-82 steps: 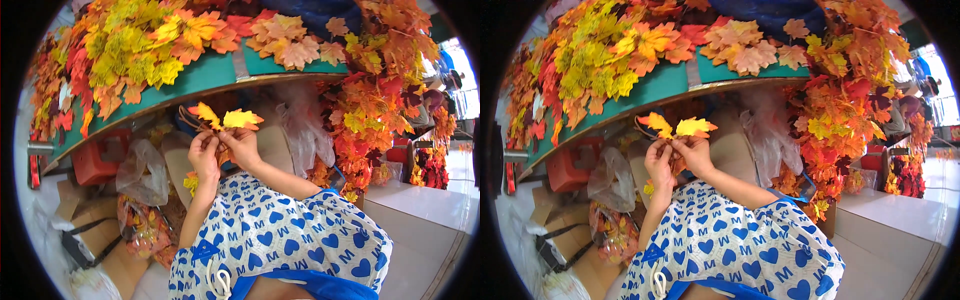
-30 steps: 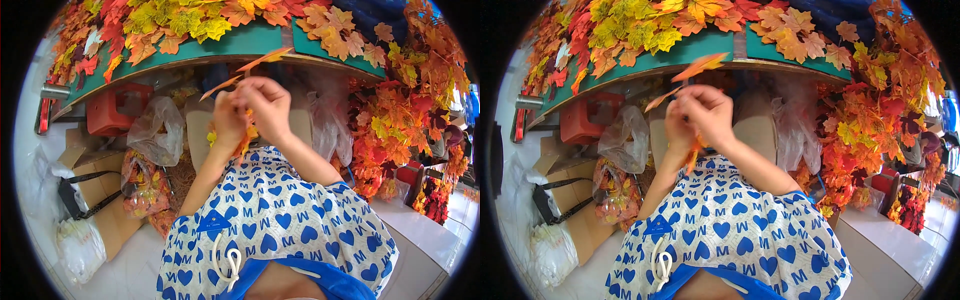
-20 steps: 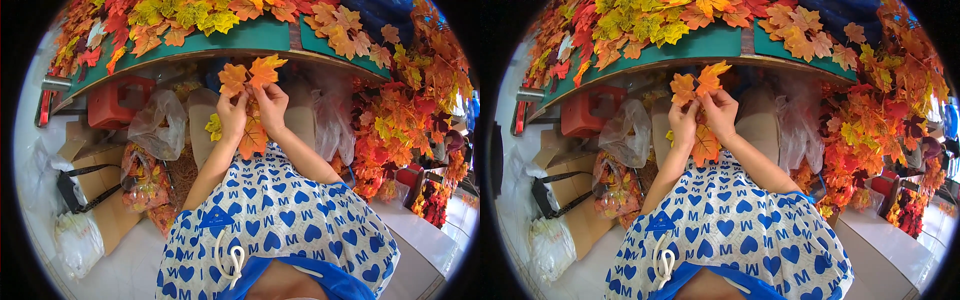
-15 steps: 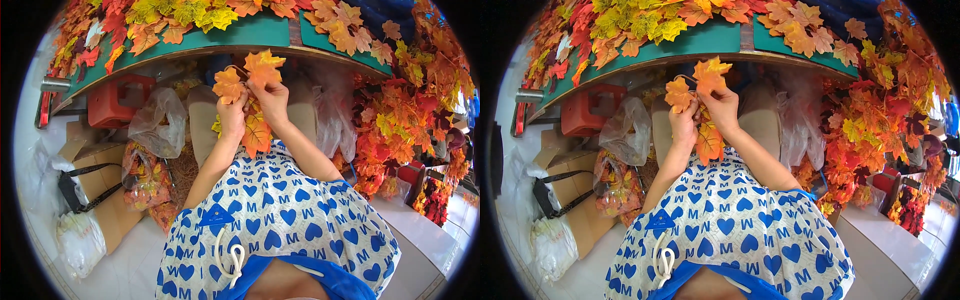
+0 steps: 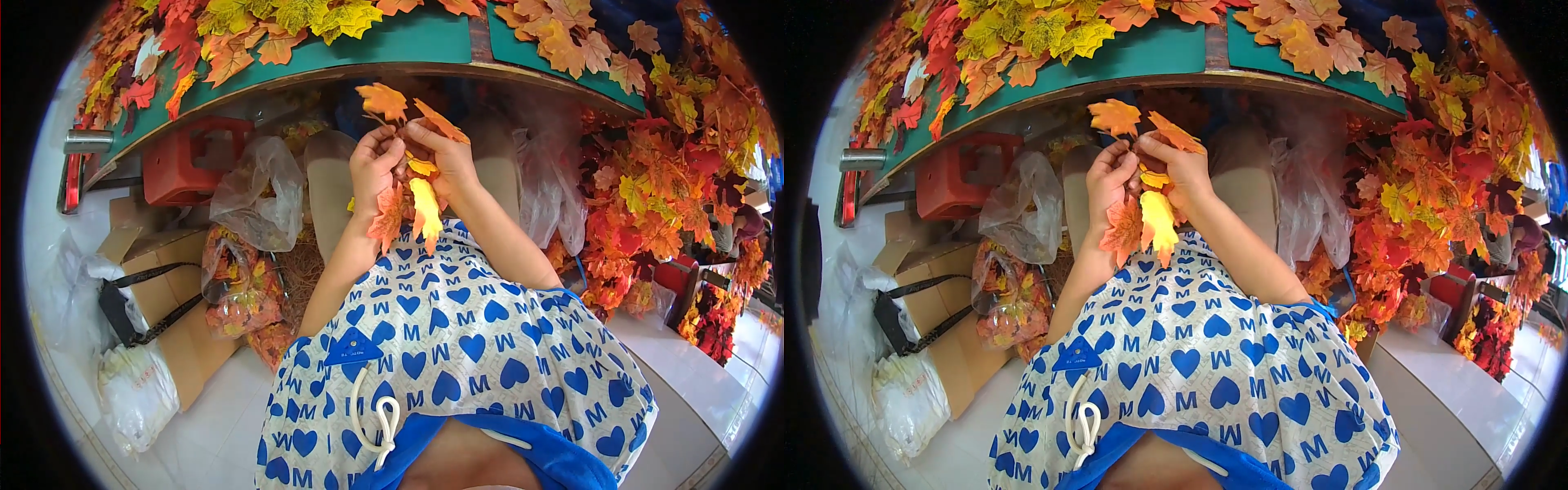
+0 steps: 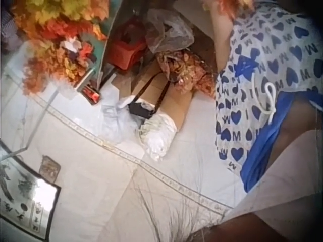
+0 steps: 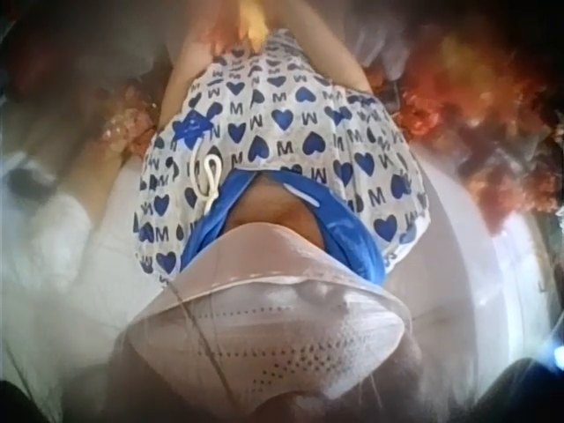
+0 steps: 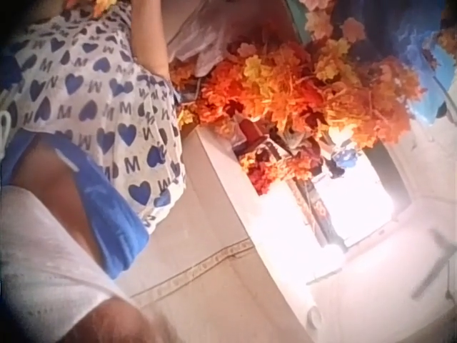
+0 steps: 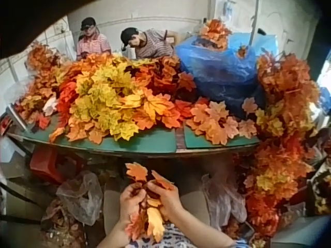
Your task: The person attaches individual artificial maple leaves to wire stems by hand to create leaf branches.
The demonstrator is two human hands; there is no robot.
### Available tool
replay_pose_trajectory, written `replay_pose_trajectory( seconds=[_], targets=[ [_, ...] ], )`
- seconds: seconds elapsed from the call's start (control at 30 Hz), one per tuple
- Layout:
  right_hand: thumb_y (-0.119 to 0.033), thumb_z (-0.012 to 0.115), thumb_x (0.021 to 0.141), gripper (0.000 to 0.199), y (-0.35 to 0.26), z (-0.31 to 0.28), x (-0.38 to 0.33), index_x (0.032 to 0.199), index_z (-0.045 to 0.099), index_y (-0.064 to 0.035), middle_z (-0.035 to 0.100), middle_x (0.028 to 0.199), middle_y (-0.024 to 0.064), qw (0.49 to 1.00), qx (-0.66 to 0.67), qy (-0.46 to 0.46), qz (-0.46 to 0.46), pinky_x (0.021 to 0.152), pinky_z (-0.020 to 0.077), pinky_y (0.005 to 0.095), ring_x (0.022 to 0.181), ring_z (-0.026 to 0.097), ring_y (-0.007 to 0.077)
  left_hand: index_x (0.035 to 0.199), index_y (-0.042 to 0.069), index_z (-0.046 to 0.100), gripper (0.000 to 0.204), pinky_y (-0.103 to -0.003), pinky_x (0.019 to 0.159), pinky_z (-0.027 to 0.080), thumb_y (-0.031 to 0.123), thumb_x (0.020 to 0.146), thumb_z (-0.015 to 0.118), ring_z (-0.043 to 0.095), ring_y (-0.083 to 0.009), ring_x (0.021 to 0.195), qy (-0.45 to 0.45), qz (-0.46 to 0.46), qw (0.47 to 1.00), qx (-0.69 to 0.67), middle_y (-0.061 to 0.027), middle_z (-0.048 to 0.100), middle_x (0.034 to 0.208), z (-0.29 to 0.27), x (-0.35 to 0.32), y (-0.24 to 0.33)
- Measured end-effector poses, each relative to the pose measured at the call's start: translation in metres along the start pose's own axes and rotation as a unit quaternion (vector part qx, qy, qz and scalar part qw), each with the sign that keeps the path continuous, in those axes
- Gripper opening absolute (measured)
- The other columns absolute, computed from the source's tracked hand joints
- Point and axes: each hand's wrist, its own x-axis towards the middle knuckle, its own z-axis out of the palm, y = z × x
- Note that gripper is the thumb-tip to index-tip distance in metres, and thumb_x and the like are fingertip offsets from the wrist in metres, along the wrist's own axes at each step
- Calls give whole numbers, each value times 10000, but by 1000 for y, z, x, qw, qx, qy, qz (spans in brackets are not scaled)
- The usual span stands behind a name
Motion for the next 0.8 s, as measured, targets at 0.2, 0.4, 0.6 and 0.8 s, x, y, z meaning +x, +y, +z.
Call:
replay_pose_trajectory(
  seconds=[0.2,0.4,0.6,0.8],
  targets=[
    [-91,650,830,137,0,-7,4,948,614,-31,658,901,122,995,61,-16,74,672,551,325,803,644,206,989,-10,545,175,-184,468,378,-22,824,605,473,-78,512,4,21,1000,5,-23,558,724,0,0,0],
    [-103,636,845,133,1,-12,6,951,624,-25,660,889,98,989,85,-51,109,662,537,324,783,641,201,986,-16,545,171,-182,469,382,-26,825,602,472,-73,503,10,20,999,23,-23,558,723,0,0,0],
    [-117,611,865,125,4,-12,8,948,622,-25,656,896,89,986,121,-45,109,691,529,320,803,626,190,978,-16,544,160,-182,479,391,-34,826,594,483,-74,523,-3,36,998,50,-25,552,718,4,-4,3],
    [-143,599,877,113,6,-17,12,908,626,-38,653,882,83,978,144,-47,140,685,525,318,788,616,175,971,-15,541,155,-181,487,400,-42,827,591,488,-77,531,-4,40,998,45,-26,549,709,4,-2,0]
  ],
)
